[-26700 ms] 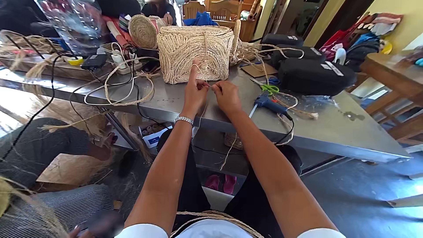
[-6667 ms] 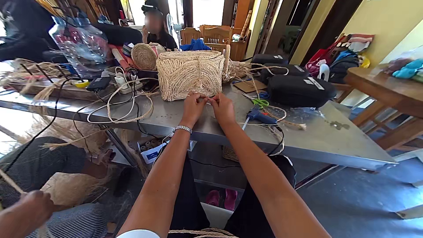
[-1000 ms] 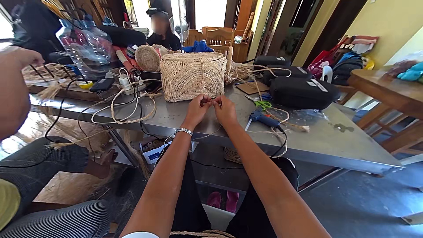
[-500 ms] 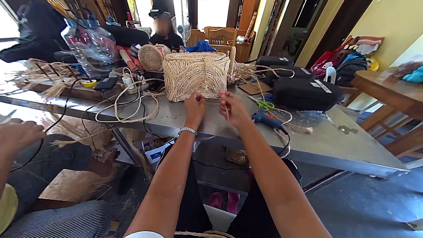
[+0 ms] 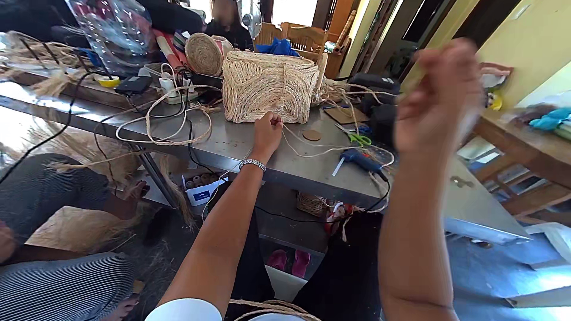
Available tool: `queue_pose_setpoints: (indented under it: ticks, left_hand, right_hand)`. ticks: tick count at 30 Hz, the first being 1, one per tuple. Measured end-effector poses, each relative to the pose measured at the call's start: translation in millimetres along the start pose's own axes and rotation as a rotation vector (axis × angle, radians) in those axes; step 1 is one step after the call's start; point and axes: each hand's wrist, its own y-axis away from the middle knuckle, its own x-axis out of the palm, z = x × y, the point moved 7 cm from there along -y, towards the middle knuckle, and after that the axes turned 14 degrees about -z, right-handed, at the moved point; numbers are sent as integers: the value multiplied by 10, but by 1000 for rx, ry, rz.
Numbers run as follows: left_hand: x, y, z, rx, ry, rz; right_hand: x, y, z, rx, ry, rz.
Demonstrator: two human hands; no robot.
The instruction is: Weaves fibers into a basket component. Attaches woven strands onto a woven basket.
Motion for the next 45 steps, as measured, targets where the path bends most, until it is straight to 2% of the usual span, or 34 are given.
queue_pose_setpoints:
  ticks: [2,4,7,9,11,16,26,38,45]
  left_hand:
    - [0,-11,15,33,20,3]
    - [-13,-21,40,39,25,3]
    - [-34,-49,40,38,27,-13]
    - [-39,-74,35,50,25,-29]
    - [-43,-87,36,53,16,-37]
    - [-53,-65,1,71,21,-25]
    - [-56,-30,-17,134,5,-38]
    - [-68,-17,-11,86,1,-34]
    - [-57,-3,-28,97,64,-8]
  right_hand:
    - [450,166,-397,-97,329,175]
    - [798,336,-1016,-78,618,372]
    - [1042,567,-1845,155,719,522]
    - [1111,637,-2045,220,740,514]
    - [1126,642,-2057,190,776,478]
    - [1042,668,-2010,-13,791,404]
    - [943,724,-1879,-144,861,306]
    - [971,773,-1896,-132,849,354]
    - [960,788,-2054,48,867,431]
